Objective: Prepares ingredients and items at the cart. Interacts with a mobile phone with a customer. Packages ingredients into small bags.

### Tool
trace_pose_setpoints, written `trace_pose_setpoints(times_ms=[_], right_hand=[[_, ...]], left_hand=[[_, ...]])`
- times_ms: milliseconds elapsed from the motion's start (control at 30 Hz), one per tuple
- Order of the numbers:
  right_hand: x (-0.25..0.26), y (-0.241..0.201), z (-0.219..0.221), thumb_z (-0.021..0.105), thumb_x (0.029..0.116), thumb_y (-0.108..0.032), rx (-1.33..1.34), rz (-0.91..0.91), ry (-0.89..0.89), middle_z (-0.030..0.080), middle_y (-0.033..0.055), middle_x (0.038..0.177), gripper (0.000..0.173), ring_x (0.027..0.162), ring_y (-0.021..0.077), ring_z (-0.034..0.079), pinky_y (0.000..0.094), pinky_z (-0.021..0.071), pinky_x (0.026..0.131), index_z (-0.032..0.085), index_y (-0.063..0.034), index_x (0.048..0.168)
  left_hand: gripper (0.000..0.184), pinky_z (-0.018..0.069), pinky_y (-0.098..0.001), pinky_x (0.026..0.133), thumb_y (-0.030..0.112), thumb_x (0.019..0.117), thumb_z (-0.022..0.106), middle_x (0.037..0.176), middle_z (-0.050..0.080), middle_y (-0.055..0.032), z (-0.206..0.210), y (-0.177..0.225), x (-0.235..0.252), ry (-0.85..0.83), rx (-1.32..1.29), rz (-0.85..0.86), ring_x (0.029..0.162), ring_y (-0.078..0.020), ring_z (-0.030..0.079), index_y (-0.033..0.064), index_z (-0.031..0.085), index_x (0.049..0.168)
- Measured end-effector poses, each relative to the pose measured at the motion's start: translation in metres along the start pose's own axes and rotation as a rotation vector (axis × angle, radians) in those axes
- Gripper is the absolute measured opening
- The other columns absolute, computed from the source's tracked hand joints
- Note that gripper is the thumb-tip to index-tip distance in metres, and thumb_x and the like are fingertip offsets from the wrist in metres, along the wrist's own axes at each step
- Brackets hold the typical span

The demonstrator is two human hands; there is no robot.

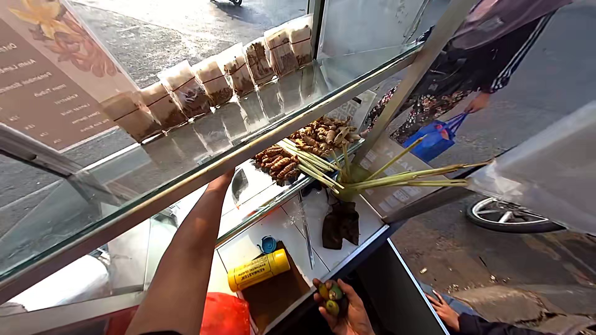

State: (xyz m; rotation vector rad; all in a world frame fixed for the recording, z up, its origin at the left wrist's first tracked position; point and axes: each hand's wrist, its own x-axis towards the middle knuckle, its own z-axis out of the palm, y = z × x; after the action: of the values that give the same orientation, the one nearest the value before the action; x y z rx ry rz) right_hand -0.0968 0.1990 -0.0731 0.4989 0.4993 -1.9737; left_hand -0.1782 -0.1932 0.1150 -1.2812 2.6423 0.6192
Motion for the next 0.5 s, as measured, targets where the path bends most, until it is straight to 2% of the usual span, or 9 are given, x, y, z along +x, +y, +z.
trace_pose_setpoints(times_ms=[67, 100, 133, 200, 233, 300, 367, 433, 500], right_hand=[[0.003, 0.000, -0.001, 0.052, 0.1024, -0.036, 0.016, -0.012, 0.026, 0.073, 0.0253, 0.116, 0.039, 0.089, 0.0349, 0.077, 0.0384, 0.0649, 0.062, 0.072, -0.0052, 0.093], [0.004, -0.001, -0.002, 0.050, 0.1030, -0.038, 0.018, -0.014, 0.039, 0.072, 0.0255, 0.116, 0.040, 0.089, 0.0350, 0.077, 0.0387, 0.0649, 0.062, 0.071, -0.0050, 0.094], [0.005, -0.003, -0.002, 0.049, 0.1037, -0.040, 0.015, -0.013, 0.041, 0.072, 0.0255, 0.117, 0.042, 0.089, 0.0351, 0.077, 0.0391, 0.0651, 0.063, 0.071, -0.0049, 0.095], [0.008, -0.004, 0.001, 0.044, 0.1059, -0.043, -0.001, -0.017, 0.030, 0.073, 0.0239, 0.118, 0.047, 0.091, 0.0344, 0.077, 0.0398, 0.0656, 0.066, 0.071, -0.0053, 0.097], [0.011, -0.005, 0.005, 0.041, 0.1070, -0.044, -0.017, -0.019, 0.027, 0.073, 0.0229, 0.118, 0.049, 0.092, 0.0338, 0.077, 0.0399, 0.0657, 0.068, 0.071, -0.0055, 0.098], [0.015, -0.007, 0.016, 0.036, 0.1091, -0.043, -0.059, -0.023, 0.033, 0.072, 0.0220, 0.118, 0.050, 0.094, 0.0333, 0.076, 0.0406, 0.0656, 0.070, 0.067, -0.0051, 0.101], [0.013, -0.007, 0.023, 0.031, 0.1103, -0.039, -0.101, -0.007, 0.027, 0.072, 0.0215, 0.119, 0.049, 0.096, 0.0330, 0.075, 0.0413, 0.0653, 0.073, 0.065, -0.0040, 0.105], [0.013, -0.008, 0.027, 0.025, 0.1116, -0.038, -0.164, 0.023, 0.022, 0.070, 0.0204, 0.122, 0.050, 0.098, 0.0319, 0.074, 0.0409, 0.0647, 0.076, 0.062, -0.0039, 0.108], [0.016, -0.010, 0.030, 0.023, 0.1124, -0.039, -0.217, 0.063, 0.000, 0.068, 0.0193, 0.124, 0.052, 0.100, 0.0309, 0.073, 0.0414, 0.0636, 0.080, 0.062, -0.0034, 0.113]], left_hand=[[0.045, 0.0381, -0.0577, 0.113, 0.028, 0.1102, 0.046, 0.142, 0.055, -0.0296, 0.023, -0.037, 0.033, 0.098, 0.127, 0.127, 0.137, -0.0432, 0.051, -0.0041, 0.053, 0.141], [0.040, 0.0516, -0.0614, 0.096, 0.032, 0.1041, 0.057, 0.113, 0.070, -0.0288, 0.069, -0.071, 0.068, 0.549, 0.097, 0.299, 0.109, -0.0449, 0.068, -0.0038, 0.069, 0.117], [0.040, 0.0521, -0.0629, 0.094, 0.033, 0.1027, 0.060, 0.111, 0.070, -0.0283, 0.077, -0.084, 0.082, 0.581, 0.071, 0.316, 0.107, -0.0455, 0.068, -0.0035, 0.069, 0.116], [0.049, 0.0340, -0.0588, 0.116, 0.030, 0.1090, 0.050, 0.147, 0.052, -0.0274, 0.017, -0.055, 0.054, 0.018, 0.073, 0.075, 0.142, -0.0420, 0.046, -0.0032, 0.049, 0.145], [0.048, 0.0303, -0.0584, 0.118, 0.027, 0.1086, 0.051, 0.148, 0.051, -0.0276, 0.002, -0.047, 0.041, -0.026, 0.007, 0.039, 0.143, -0.0414, 0.044, -0.0046, 0.049, 0.144], [0.041, 0.0425, -0.0628, 0.106, 0.030, 0.1030, 0.061, 0.121, 0.067, -0.0275, 0.007, -0.065, 0.025, 0.217, -0.114, 0.227, 0.119, -0.0428, 0.063, -0.0055, 0.067, 0.121], [0.041, 0.0516, -0.0629, 0.090, 0.037, 0.1026, 0.061, 0.108, 0.070, -0.0219, 0.014, -0.072, -0.020, 0.271, -0.171, 0.403, 0.097, -0.0383, 0.069, -0.0011, 0.068, 0.115], [0.033, 0.0531, -0.0463, 0.064, 0.034, 0.1047, 0.059, 0.089, 0.067, -0.0147, 0.032, -0.061, -0.089, 0.280, -0.212, 0.615, 0.069, -0.0253, 0.063, 0.0020, 0.065, 0.108], [0.025, 0.0499, -0.0315, 0.054, 0.029, 0.1010, 0.063, 0.081, 0.063, -0.0059, 0.069, -0.048, -0.139, 0.198, -0.303, 0.788, 0.060, -0.0127, 0.056, 0.0048, 0.067, 0.102]])
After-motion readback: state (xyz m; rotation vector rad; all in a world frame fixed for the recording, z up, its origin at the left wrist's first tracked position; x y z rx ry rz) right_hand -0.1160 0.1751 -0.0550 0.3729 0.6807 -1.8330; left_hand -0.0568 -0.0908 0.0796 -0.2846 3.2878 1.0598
